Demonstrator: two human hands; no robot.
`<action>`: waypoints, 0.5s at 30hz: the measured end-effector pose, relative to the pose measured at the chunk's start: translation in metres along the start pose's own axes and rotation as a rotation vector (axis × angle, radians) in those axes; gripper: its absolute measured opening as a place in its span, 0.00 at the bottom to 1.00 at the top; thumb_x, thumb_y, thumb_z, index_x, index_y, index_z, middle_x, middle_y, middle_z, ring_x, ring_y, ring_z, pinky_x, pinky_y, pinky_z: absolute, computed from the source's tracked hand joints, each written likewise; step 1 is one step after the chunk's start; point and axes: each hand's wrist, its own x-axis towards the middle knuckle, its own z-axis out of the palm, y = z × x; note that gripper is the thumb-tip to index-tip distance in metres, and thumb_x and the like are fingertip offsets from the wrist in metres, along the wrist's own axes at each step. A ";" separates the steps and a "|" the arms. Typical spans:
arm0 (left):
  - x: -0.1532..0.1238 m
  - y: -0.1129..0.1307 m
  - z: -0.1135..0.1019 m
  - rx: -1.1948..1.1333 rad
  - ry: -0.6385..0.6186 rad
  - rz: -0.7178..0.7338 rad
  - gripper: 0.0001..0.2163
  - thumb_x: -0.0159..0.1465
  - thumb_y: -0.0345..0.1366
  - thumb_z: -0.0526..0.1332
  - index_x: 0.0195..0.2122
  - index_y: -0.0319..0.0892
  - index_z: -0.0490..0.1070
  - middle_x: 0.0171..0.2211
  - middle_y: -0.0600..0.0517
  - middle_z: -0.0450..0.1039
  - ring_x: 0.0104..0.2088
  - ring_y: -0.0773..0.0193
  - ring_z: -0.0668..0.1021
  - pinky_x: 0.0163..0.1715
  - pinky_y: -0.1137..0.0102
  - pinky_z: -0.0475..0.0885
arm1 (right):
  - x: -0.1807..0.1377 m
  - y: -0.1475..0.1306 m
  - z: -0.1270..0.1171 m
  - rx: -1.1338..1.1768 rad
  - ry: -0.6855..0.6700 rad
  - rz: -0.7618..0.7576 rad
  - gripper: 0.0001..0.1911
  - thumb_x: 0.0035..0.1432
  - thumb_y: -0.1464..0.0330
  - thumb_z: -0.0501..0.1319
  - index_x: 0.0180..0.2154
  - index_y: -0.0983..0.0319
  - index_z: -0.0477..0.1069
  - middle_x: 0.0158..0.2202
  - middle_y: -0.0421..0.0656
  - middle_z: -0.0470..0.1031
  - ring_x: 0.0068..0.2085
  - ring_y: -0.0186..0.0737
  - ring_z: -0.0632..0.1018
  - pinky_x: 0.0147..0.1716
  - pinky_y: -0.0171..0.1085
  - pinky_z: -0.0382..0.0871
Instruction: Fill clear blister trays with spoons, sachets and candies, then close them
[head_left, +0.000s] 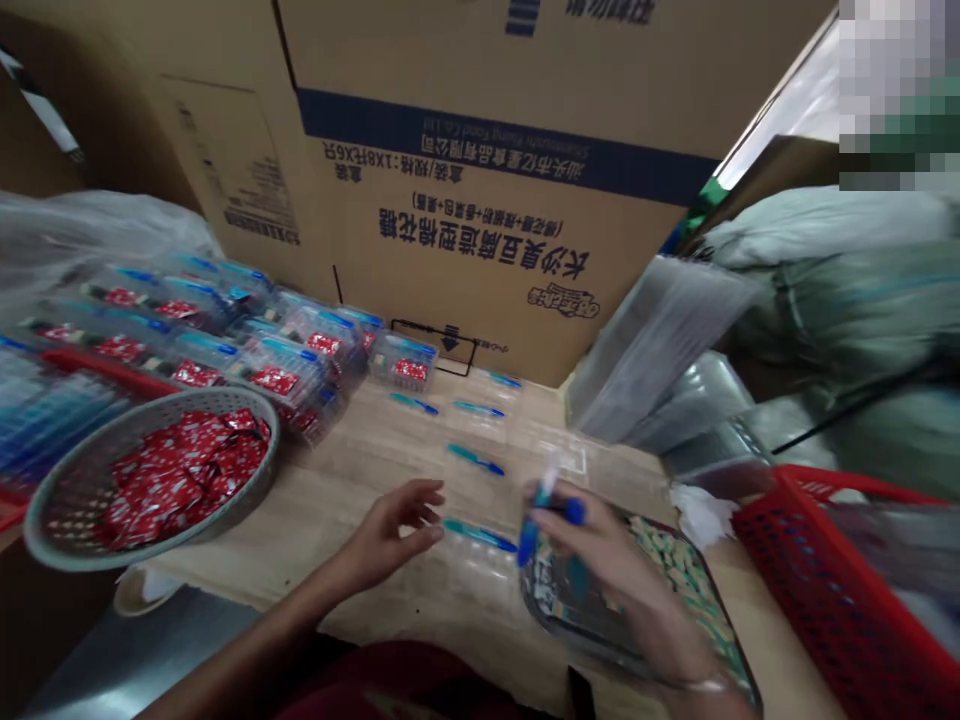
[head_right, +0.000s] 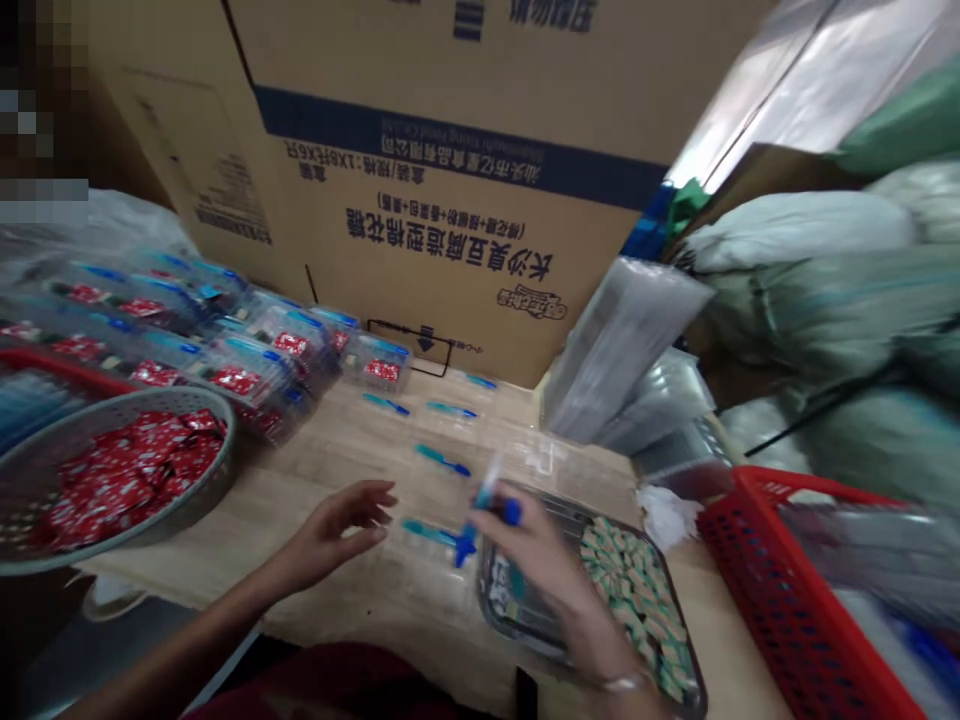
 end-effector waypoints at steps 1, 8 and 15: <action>0.002 0.007 0.009 -0.147 -0.052 -0.027 0.24 0.57 0.47 0.63 0.53 0.46 0.64 0.43 0.46 0.73 0.37 0.61 0.77 0.37 0.65 0.72 | 0.004 0.001 0.018 0.038 -0.035 -0.004 0.20 0.46 0.55 0.68 0.36 0.63 0.73 0.27 0.38 0.70 0.25 0.30 0.68 0.23 0.31 0.62; -0.004 0.002 -0.004 -0.519 0.131 -0.207 0.25 0.45 0.37 0.73 0.44 0.39 0.69 0.23 0.56 0.71 0.23 0.68 0.75 0.24 0.74 0.68 | 0.038 0.015 0.104 0.224 -0.115 0.030 0.23 0.41 0.52 0.68 0.34 0.62 0.72 0.23 0.34 0.66 0.20 0.27 0.61 0.17 0.28 0.53; 0.023 -0.029 -0.051 -0.800 0.588 -0.594 0.18 0.46 0.21 0.68 0.34 0.40 0.63 0.21 0.55 0.73 0.23 0.61 0.80 0.26 0.71 0.74 | 0.006 0.036 0.106 0.712 -0.107 0.528 0.28 0.30 0.54 0.75 0.33 0.62 0.74 0.25 0.36 0.70 0.19 0.23 0.62 0.17 0.26 0.54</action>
